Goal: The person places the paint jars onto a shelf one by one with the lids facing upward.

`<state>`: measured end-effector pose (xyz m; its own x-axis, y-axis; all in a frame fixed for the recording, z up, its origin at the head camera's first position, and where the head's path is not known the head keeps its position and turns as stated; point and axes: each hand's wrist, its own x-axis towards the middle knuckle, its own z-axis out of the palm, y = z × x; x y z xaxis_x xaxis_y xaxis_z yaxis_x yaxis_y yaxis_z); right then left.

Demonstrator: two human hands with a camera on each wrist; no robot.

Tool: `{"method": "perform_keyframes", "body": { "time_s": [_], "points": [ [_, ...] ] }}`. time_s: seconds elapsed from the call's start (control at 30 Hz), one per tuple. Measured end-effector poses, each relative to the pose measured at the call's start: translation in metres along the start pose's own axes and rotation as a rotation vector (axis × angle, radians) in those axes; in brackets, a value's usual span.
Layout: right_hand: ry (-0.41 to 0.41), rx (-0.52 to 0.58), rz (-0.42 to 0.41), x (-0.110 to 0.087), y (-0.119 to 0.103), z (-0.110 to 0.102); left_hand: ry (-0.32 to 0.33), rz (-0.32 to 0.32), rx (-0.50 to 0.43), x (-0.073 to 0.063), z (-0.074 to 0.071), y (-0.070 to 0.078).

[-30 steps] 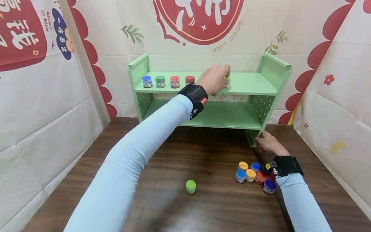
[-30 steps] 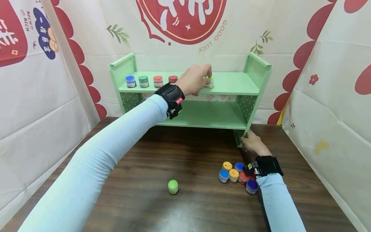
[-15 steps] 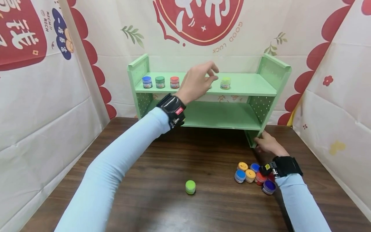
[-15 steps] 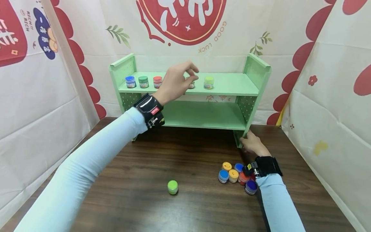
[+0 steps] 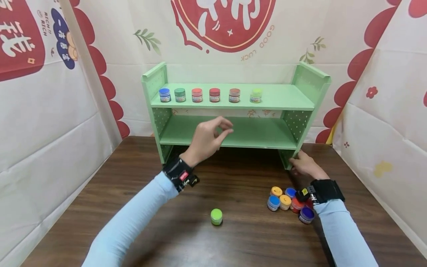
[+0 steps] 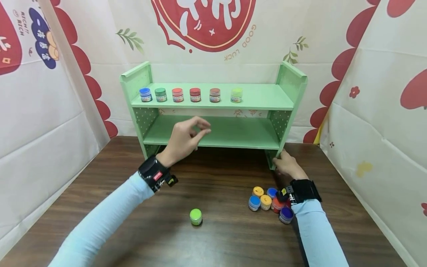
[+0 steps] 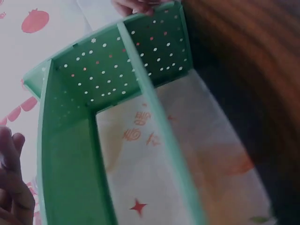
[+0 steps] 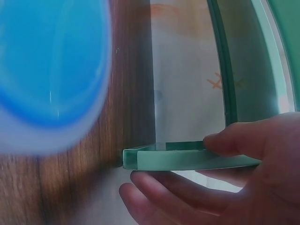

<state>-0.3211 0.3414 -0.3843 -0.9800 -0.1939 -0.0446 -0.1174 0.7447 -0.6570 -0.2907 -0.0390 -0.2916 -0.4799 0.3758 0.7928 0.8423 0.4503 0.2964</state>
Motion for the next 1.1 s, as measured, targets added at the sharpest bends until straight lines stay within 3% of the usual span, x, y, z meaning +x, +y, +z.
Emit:
{"method": "perform_keyframes", "body": {
  "time_s": [0.17,0.3,0.57,0.83,0.97,1.1],
  "points": [
    [-0.005,0.005,-0.006,0.002,-0.004,0.0,-0.064,-0.086,-0.048,-0.037,0.003,-0.002],
    [0.008,-0.018,-0.017,0.002,-0.004,-0.002,-0.187,-0.122,0.001,-0.053,0.002,-0.004],
    [-0.002,-0.01,0.018,0.0,0.0,-0.001,-0.543,-0.226,0.028,-0.076,-0.007,-0.003],
    [-0.013,0.012,0.024,-0.001,-0.001,0.0,-0.843,-0.244,0.022,-0.091,-0.009,0.006],
    [-0.014,0.01,0.025,0.0,-0.002,0.0,-0.965,-0.265,0.043,-0.096,-0.011,0.015],
    [-0.001,-0.004,0.01,0.0,-0.001,0.001,-1.041,-0.279,0.087,-0.099,-0.011,0.023]
  ]
}}
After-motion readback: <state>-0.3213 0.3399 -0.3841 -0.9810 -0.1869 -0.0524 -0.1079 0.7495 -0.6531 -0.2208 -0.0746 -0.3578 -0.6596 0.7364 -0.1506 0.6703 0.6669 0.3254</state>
